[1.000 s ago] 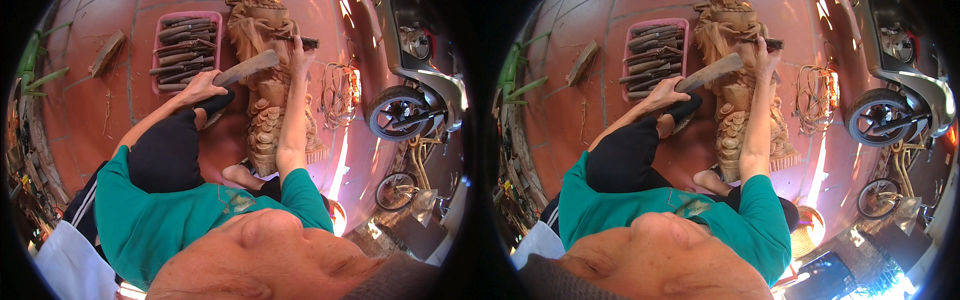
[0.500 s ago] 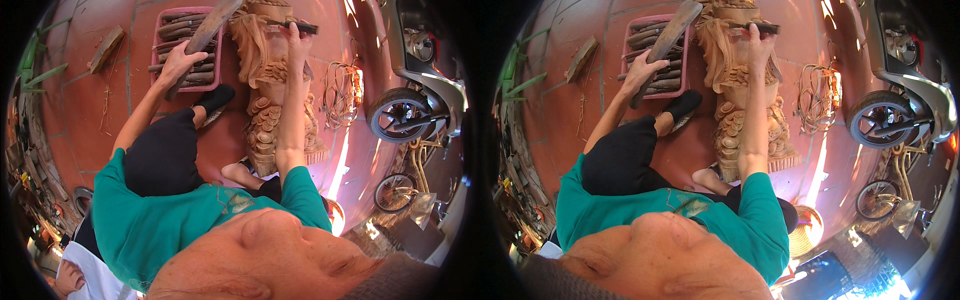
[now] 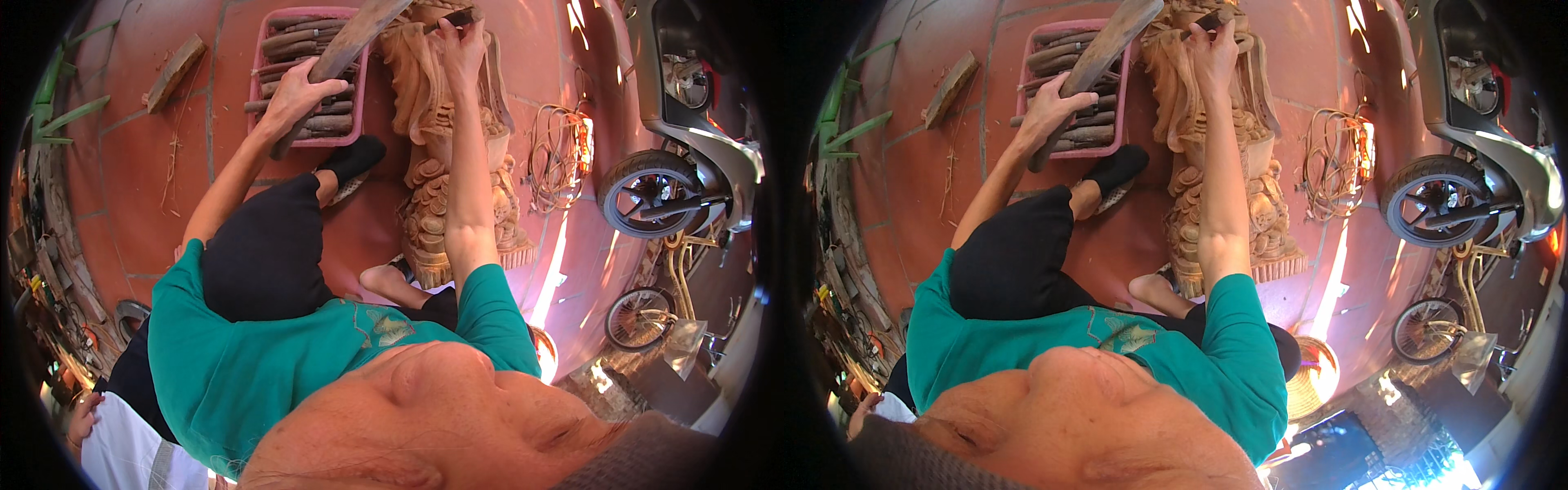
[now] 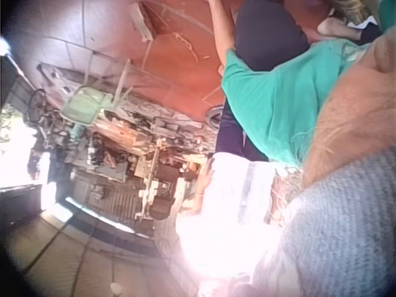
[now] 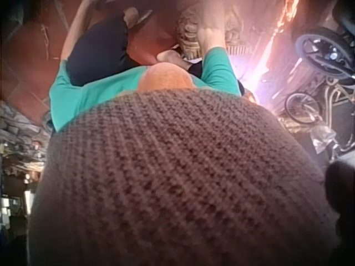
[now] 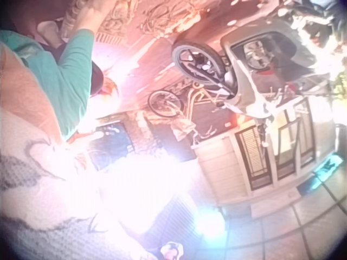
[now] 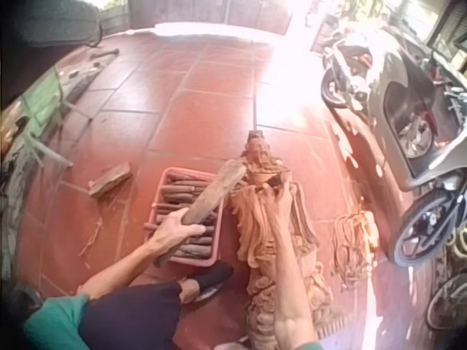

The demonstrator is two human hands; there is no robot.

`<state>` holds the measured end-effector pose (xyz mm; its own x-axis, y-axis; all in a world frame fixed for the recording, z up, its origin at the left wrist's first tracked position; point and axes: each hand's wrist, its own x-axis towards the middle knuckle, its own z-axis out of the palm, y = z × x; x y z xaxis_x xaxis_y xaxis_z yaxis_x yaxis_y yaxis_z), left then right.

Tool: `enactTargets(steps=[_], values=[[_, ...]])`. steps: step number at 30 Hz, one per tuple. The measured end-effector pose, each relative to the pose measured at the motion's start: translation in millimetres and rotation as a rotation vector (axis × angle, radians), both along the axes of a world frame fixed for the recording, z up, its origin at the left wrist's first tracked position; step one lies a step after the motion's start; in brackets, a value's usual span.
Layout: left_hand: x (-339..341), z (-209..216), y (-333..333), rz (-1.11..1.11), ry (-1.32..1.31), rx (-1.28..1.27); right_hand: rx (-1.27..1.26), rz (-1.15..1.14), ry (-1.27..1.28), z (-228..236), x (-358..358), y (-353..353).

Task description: The person carves a wooden sculpture using a chisel and mallet. They repeatedly strike the chisel to shape the wood, occasionally adjusting the tool and the sculpture's position.

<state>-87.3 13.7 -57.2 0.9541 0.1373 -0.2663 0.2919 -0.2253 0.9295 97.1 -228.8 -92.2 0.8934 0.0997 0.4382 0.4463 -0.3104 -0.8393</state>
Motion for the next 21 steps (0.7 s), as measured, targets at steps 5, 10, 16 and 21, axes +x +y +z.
enactTargets(steps=[5,10,16,21], values=[[3.8,11.9,1.4,-0.033,-0.019,0.034,-0.130,-0.001,-0.115,7.0,4.8,6.7],[16.7,29.5,-3.8,-0.070,-0.135,0.050,-0.258,-0.035,0.070,-1.1,19.1,2.1],[32.2,42.7,-11.0,-0.081,-0.298,0.146,-0.396,0.049,-0.062,-3.4,39.7,12.7],[46.1,41.3,-0.1,-0.196,-0.120,0.147,-0.430,0.031,-0.028,5.3,33.2,17.6]])
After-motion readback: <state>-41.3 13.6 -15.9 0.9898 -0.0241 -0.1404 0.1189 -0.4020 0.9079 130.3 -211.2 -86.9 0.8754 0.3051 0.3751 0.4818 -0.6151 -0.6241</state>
